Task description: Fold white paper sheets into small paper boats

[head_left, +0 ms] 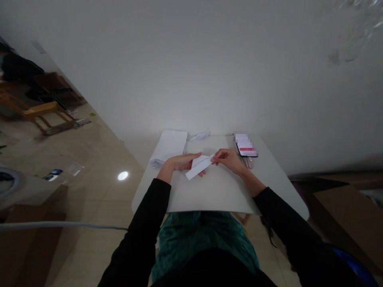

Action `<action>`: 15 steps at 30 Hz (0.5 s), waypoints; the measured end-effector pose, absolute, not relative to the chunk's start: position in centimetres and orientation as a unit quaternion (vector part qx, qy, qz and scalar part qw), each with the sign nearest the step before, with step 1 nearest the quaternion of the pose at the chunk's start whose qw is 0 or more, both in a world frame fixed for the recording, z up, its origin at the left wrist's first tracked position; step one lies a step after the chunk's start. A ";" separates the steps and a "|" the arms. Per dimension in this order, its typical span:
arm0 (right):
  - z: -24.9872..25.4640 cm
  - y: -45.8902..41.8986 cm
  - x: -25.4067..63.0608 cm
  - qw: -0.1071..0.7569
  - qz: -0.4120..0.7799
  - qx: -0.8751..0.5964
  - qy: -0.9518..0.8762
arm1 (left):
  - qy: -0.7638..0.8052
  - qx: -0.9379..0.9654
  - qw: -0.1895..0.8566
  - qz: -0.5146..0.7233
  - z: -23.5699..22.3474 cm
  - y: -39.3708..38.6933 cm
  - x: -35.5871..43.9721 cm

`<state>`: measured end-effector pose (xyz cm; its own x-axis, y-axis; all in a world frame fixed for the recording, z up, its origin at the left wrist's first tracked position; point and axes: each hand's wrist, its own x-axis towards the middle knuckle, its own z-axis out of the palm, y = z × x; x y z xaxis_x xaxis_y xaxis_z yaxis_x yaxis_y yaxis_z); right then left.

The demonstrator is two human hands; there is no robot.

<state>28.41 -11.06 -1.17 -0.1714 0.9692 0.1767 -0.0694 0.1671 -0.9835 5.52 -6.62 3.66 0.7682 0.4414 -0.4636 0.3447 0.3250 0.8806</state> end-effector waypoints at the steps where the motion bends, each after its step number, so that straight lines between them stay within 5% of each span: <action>1: -1.3 -11.0 28.4 0.510 0.513 -0.393 -0.568 | 0.346 0.566 0.747 0.043 3.4 -6.7 5.7; 5: -1.3 -10.8 28.6 0.513 0.512 -0.397 -0.564 | 0.354 0.622 0.693 0.084 3.0 -6.9 6.0; 12: -1.5 -10.6 29.5 0.510 0.468 -0.407 -0.596 | 0.420 0.797 0.397 0.177 2.4 -6.4 7.2; 15: -1.8 -10.6 29.1 0.508 0.471 -0.406 -0.596 | 0.411 0.808 0.358 0.221 1.9 -6.2 7.8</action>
<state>29.13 -10.62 -1.85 -0.1543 0.9623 0.2240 0.0058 0.2276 -0.9737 7.82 -6.22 1.89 0.5641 0.8233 0.0633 0.5059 -0.4052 0.7615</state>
